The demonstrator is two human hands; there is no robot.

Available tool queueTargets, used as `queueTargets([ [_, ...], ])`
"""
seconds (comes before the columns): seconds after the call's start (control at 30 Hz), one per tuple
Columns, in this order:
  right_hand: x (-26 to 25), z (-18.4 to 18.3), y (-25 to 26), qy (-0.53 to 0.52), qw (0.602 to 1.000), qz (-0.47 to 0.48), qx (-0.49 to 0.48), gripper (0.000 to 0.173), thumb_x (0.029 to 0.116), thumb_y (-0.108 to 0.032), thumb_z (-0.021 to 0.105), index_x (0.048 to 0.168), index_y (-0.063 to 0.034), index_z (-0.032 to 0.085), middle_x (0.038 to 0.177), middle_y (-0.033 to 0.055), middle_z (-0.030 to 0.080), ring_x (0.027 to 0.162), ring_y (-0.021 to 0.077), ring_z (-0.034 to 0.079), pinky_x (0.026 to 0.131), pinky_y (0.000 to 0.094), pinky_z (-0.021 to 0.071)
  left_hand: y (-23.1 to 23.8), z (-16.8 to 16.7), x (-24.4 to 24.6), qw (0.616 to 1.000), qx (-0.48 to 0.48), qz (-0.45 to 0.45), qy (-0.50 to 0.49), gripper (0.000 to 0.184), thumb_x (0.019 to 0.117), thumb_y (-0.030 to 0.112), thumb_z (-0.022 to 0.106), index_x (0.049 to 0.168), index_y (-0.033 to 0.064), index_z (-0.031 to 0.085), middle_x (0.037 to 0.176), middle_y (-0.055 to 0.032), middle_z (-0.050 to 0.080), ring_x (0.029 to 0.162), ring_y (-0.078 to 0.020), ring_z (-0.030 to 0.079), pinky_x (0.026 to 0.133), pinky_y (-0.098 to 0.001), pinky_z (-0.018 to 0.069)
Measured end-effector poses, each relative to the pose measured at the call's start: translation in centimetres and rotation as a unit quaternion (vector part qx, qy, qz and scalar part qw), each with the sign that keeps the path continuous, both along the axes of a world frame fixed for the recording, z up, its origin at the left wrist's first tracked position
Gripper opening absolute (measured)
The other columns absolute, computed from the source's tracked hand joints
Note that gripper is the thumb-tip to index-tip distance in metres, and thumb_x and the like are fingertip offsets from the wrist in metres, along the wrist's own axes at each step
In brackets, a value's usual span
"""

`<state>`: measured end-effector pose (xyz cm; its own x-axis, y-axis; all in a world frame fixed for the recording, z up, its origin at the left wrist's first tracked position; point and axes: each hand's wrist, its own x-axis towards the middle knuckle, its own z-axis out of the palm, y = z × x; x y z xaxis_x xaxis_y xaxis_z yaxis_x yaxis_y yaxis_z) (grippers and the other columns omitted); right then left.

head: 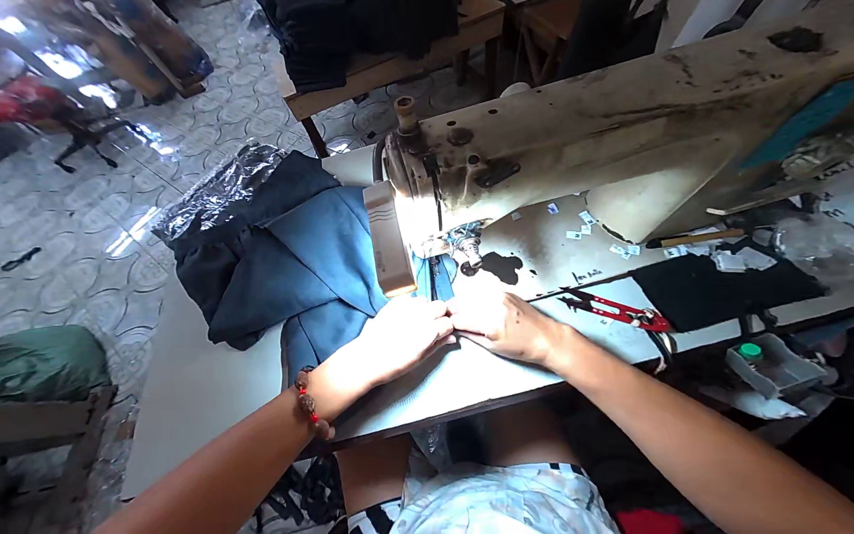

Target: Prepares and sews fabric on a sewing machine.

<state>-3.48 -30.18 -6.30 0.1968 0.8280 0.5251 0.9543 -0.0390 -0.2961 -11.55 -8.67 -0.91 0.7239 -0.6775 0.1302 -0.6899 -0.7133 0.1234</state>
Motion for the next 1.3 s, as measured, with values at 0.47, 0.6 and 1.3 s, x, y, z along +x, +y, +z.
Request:
queueTargets([
  [0.47,0.4,-0.1,0.3,0.017,0.999,-0.039,0.012,0.025,0.1005,-0.021,0.058,0.096,-0.0064,0.078,0.104,0.0083,0.077,0.105,0.0205,0.071,0.095,0.0355,0.0553,4.3,-1.4,1.7,0.992,0.054,0.115,-0.02,0.046,0.1056,0.046,0.039,0.112,0.0173,0.075,0.122,-0.0037,0.07,0.108,-0.029,0.064,0.084,-0.0481,0.0504],
  [0.6,2.1,-0.2,1.4,0.043,0.998,-0.048,0.01,0.023,0.0982,-0.02,0.06,0.098,-0.0051,0.077,0.104,0.0094,0.075,0.106,0.0218,0.07,0.096,0.0354,0.0549,4.2,0.8,1.5,0.983,0.058,0.169,-0.035,0.026,0.0996,0.018,0.059,0.121,0.0162,0.074,0.132,-0.0112,0.064,0.112,-0.0368,0.061,0.087,-0.0513,0.0506],
  [1.3,0.4,-0.2,0.4,0.014,0.998,-0.052,0.043,0.02,0.0941,-0.015,0.061,0.089,-0.0049,0.078,0.096,0.0104,0.076,0.099,0.0228,0.072,0.09,0.0365,0.056,1.4,-3.0,-0.8,0.985,-0.014,0.151,-0.079,0.044,0.1013,0.046,0.046,0.12,0.0196,0.075,0.13,0.0023,0.07,0.113,-0.0255,0.063,0.094,-0.0461,0.0454],
])
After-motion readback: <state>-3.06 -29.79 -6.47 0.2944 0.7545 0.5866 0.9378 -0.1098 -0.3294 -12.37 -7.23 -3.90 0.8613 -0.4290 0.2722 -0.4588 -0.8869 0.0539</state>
